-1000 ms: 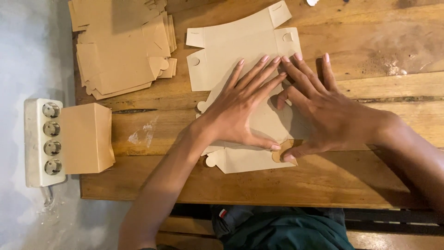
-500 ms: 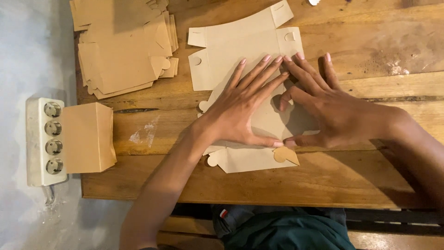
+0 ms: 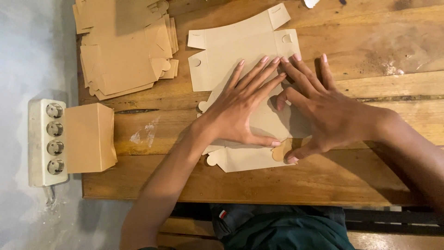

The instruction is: The person folds a flat cardboard box blank along pre-scored lines, then folds and tucks the side flaps to form a small rectangular box. The hands work on a wooden table with stacks of similar blanks and finished boxes nearby.

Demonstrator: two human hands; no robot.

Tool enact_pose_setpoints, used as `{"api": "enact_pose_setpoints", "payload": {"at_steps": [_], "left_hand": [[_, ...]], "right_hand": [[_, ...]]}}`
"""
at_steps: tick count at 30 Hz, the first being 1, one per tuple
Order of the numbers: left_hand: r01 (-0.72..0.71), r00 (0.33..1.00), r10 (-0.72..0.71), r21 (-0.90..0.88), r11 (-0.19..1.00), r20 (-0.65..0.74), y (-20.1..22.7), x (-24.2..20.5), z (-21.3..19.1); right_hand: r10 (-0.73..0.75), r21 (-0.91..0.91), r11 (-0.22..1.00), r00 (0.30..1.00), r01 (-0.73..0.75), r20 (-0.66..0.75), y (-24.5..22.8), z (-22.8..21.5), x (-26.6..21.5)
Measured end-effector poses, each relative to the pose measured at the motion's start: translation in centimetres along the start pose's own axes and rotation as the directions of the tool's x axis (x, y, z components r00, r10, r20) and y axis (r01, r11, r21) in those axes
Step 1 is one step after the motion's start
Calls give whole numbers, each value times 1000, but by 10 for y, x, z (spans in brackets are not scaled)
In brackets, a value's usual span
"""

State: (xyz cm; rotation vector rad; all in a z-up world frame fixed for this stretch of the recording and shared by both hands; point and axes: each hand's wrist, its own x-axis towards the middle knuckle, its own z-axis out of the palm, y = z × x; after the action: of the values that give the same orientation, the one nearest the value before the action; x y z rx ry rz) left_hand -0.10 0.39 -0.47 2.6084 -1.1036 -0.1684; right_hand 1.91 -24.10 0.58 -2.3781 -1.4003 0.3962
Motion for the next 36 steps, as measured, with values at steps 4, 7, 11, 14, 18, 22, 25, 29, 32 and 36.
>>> {"api": "enact_pose_setpoints", "payload": {"at_steps": [4, 7, 11, 14, 18, 22, 25, 29, 32, 36], "left_hand": [[1, 1000, 0, -12, 1000, 15, 0, 0, -1], [10, 1000, -9, -10, 1000, 20, 0, 0, 1], [9, 1000, -9, 23, 1000, 16, -2, 1, 5], [6, 1000, -6, 18, 1000, 1, -2, 0, 5], [3, 1000, -3, -11, 1000, -5, 0, 0, 1], [-7, 1000, 7, -3, 1000, -17, -4, -4, 2], [100, 995, -97, -88, 991, 39, 1, -22, -18], [288, 904, -355, -274, 917, -237, 34, -82, -44], [436, 710, -539, -318, 842, -453, 58, -140, -8], [677, 456, -719, -320, 663, -524, 108, -169, 34]], "right_hand": [[-18, 62, 998, 1000, 18, -14, -3, -6, 0], [6, 52, 999, 1000, -8, 29, -1, -6, -1], [-2, 57, 998, 1000, 0, 31, -2, -6, 0], [-6, 100, 995, 1000, 6, 7, -5, -9, -1], [2, 153, 988, 1000, -7, 31, -6, -13, -1], [-3, 185, 983, 1000, 0, 18, -8, -15, -2], [-36, 160, 986, 999, 36, -2, -8, -13, -1], [-5, 160, 987, 1000, 8, -20, -12, -8, -3], [-50, 133, 989, 996, 60, -76, -24, -2, 2], [-259, 129, 948, 940, 292, -224, -54, 16, 9]]}}
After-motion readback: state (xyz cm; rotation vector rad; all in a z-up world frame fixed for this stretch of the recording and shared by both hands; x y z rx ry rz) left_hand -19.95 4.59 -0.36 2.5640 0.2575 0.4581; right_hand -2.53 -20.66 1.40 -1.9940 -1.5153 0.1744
